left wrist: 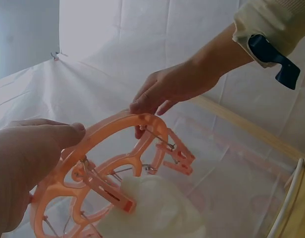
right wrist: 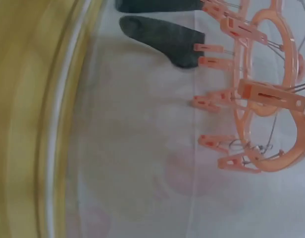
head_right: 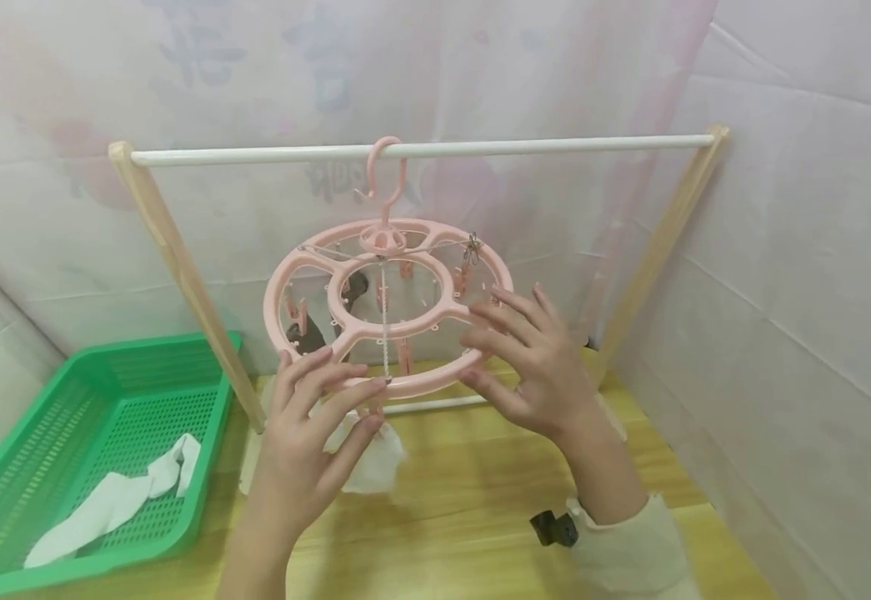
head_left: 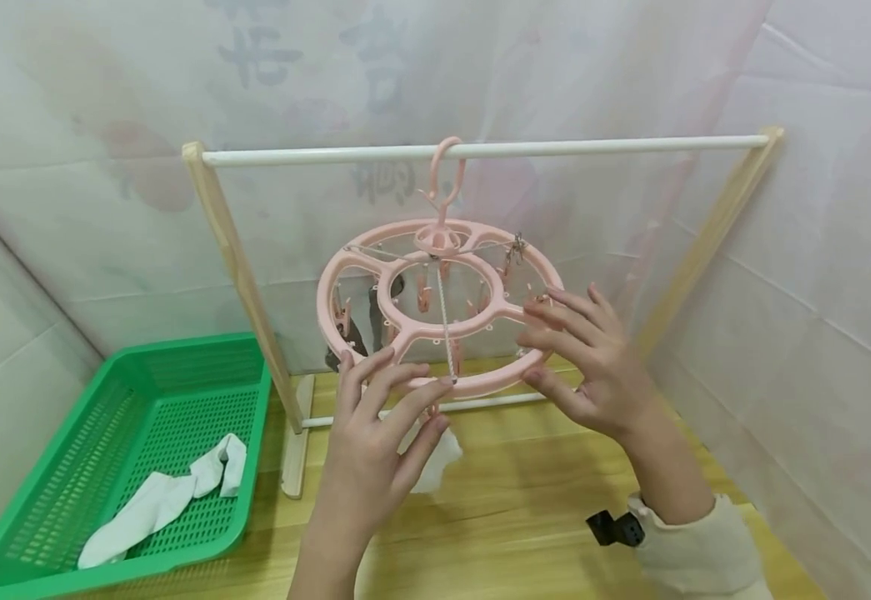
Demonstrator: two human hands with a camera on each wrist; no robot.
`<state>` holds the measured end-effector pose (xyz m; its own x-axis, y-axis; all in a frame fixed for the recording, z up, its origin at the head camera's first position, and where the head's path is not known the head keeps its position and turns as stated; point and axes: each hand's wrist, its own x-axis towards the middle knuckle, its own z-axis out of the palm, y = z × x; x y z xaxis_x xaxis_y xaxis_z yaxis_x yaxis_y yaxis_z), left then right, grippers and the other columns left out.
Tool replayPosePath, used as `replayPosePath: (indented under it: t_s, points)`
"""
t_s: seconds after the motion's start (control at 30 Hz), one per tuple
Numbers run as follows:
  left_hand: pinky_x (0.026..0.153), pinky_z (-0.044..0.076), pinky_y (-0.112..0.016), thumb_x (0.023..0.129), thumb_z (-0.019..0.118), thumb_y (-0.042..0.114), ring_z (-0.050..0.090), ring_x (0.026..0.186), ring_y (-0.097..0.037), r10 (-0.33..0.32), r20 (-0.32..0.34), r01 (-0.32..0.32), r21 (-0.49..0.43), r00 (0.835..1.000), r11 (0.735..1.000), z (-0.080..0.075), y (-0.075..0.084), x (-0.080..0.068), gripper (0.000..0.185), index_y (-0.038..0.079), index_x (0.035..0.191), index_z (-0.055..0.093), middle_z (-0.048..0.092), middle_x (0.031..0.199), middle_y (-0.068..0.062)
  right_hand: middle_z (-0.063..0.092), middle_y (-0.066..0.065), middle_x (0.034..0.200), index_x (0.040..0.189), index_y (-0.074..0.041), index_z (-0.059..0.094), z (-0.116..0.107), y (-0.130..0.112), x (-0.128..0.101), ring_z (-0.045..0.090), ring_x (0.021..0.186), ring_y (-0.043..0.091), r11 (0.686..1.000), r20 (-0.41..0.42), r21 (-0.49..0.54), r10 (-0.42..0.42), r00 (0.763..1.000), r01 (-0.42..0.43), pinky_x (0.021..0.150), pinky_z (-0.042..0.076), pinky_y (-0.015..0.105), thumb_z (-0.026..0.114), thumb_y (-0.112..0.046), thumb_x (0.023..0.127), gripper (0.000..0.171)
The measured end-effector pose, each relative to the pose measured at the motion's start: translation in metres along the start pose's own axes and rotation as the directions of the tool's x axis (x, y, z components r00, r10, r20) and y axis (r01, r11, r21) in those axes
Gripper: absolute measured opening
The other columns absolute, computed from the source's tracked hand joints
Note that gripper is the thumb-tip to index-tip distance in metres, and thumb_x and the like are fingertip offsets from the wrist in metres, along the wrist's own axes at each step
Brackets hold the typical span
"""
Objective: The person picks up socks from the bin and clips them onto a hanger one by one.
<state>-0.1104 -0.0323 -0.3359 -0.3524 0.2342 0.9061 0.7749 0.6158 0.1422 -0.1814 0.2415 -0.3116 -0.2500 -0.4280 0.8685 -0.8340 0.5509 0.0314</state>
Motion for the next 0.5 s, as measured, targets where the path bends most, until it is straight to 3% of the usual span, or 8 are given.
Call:
replayPosePath:
  t_s: [0.2,0.5]
  points:
    - [0.113,0.019,-0.072,0.097,0.066,0.028,0.045,0.135,-0.040,0.021,-0.057,-0.022,-0.017,0.998,1.000,-0.006,0.004,0.003,0.023,0.020,0.117,0.072,0.063,0.126,-0.007,0.068,0.019,0.121,0.099,-0.010,0.075,0.013,-0.012,-0.008,0.057,0.117,0.041,0.999,-0.096,0.044,0.023,0.995,-0.019,0.115,0.025,0.064,0.054,-0.054,0.098,0.048]
    - [0.107,0.029,-0.072,0.101,0.060,0.026,0.052,0.128,-0.041,0.110,-0.160,-0.114,-0.013,0.981,0.993,-0.014,0.020,0.012,0.020,0.015,0.110,0.073,0.066,0.121,-0.011,0.069,0.021,0.112,0.097,-0.006,0.076,0.030,-0.039,-0.012,0.060,0.105,0.044,0.997,-0.257,0.046,0.075,0.964,-0.065,0.110,0.038,0.049,0.057,-0.051,0.098,0.050]
